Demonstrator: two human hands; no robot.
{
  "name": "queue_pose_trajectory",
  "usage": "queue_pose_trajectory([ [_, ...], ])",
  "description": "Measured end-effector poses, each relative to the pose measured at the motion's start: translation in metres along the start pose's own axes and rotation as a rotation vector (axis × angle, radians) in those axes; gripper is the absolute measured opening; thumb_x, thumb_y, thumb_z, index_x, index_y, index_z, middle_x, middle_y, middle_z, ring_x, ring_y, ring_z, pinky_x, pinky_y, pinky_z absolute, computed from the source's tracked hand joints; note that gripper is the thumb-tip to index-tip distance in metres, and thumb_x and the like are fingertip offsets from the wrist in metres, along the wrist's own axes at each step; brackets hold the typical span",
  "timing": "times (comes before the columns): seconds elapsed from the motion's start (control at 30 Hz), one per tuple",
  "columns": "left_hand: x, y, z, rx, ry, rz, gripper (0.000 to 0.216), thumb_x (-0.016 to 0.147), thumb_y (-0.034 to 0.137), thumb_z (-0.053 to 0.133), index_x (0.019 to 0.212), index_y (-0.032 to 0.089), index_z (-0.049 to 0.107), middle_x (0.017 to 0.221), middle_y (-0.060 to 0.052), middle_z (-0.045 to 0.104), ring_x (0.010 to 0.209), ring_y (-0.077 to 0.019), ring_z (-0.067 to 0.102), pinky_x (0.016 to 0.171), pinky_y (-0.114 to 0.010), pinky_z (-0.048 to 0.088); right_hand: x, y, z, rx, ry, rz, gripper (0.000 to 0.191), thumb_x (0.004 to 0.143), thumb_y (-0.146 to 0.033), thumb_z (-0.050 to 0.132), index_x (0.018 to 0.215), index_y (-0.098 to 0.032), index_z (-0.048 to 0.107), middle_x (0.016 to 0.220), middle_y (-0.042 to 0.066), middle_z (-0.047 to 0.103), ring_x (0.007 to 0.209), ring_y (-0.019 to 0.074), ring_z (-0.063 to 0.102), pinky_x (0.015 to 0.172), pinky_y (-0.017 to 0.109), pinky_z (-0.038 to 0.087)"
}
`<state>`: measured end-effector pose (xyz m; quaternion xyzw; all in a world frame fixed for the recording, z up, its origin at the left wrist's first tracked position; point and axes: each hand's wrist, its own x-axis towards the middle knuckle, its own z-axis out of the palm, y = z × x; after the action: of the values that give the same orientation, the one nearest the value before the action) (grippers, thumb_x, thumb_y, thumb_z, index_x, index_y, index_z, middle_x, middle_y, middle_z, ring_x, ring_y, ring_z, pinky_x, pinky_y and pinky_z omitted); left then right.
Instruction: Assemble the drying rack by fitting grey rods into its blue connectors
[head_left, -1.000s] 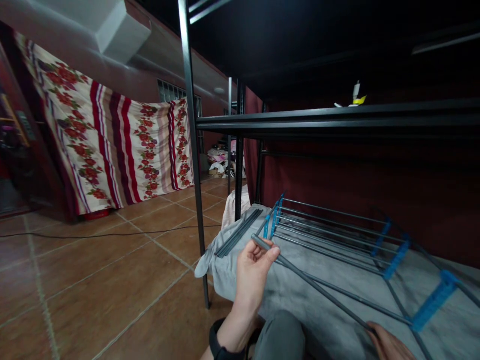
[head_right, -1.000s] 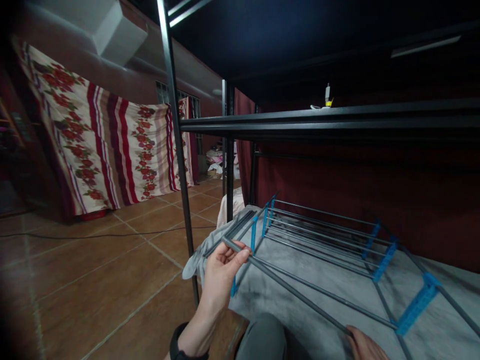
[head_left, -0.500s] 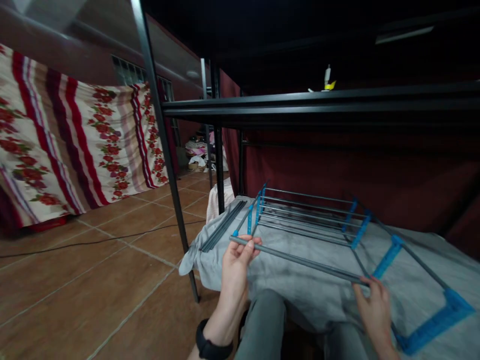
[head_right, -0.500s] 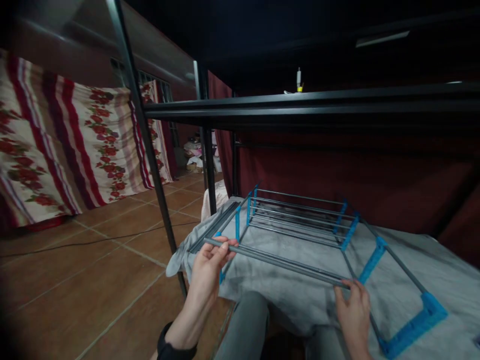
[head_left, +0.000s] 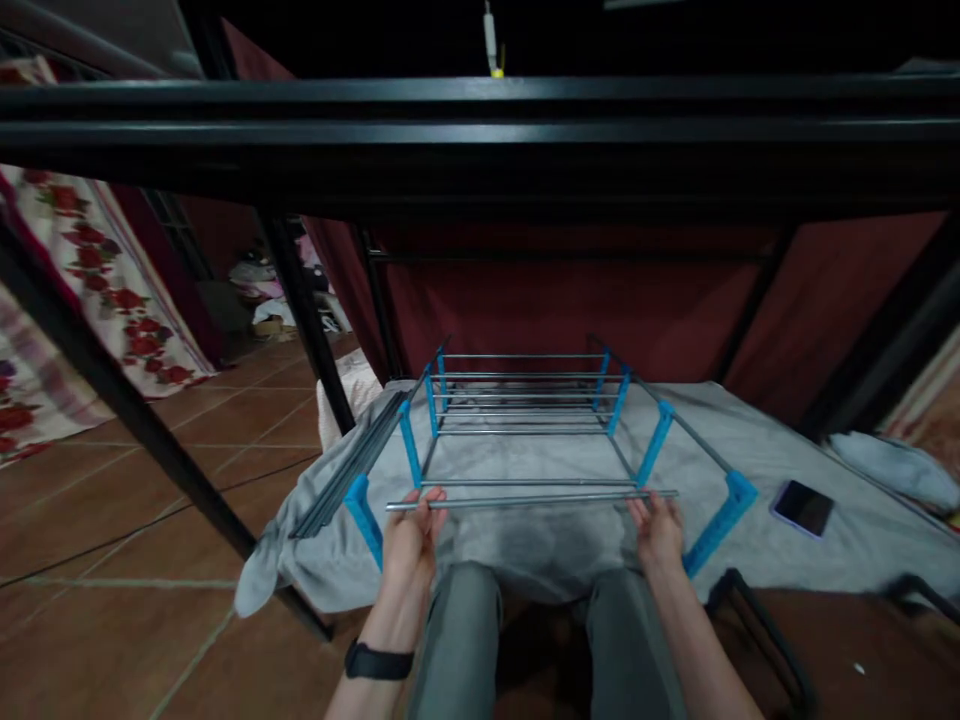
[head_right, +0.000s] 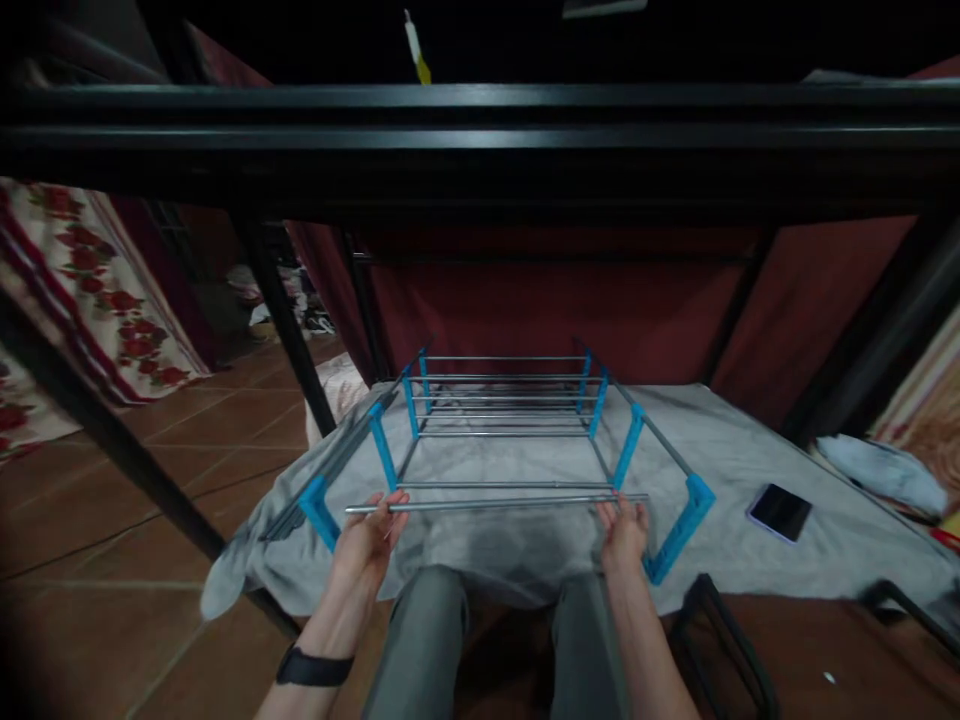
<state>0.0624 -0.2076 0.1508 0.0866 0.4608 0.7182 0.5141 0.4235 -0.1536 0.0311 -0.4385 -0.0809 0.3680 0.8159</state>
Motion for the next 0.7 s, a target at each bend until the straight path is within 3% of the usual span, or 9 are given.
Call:
queue_pose_trajectory([
  [0.2,0.047,-0.018,0.000,0.031,0.085,-0.057,0.021,0.081,-0.005,0.049,0.079,0.016,0.053,0.073,-0.002,0.068,0.064,-0.0129,0.068,0.065,-0.024,0.056,0.016,0.007,0.001,0.041,-0.102,0.085,0.028,0.070,-0.020,0.076,0.078,-0.024,0.050,0.078,-0.004,0.070,0.076,0.0134,0.068,0.074,0.030,0.059],
  [0.4,0.071,-0.038,0.005,0.135,0.106,-0.206,0.024,0.079,-0.008,0.048,0.074,0.016,0.052,0.072,-0.002,0.066,0.063,-0.0137,0.067,0.062,-0.025,0.055,0.023,0.016,0.019,0.046,-0.211,0.142,0.029,0.068,-0.020,0.081,0.078,-0.023,0.054,0.081,-0.001,0.072,0.081,0.0166,0.070,0.076,0.033,0.058],
  [0.7,0.108,-0.054,-0.010,0.157,0.181,-0.241,0.028,0.080,-0.010,0.044,0.072,0.015,0.053,0.071,-0.001,0.063,0.059,-0.0121,0.063,0.057,-0.023,0.055,0.030,0.029,0.041,0.071,-0.293,0.156,0.027,0.069,-0.030,0.081,0.080,-0.024,0.057,0.086,-0.001,0.073,0.082,0.0161,0.069,0.079,0.033,0.056],
])
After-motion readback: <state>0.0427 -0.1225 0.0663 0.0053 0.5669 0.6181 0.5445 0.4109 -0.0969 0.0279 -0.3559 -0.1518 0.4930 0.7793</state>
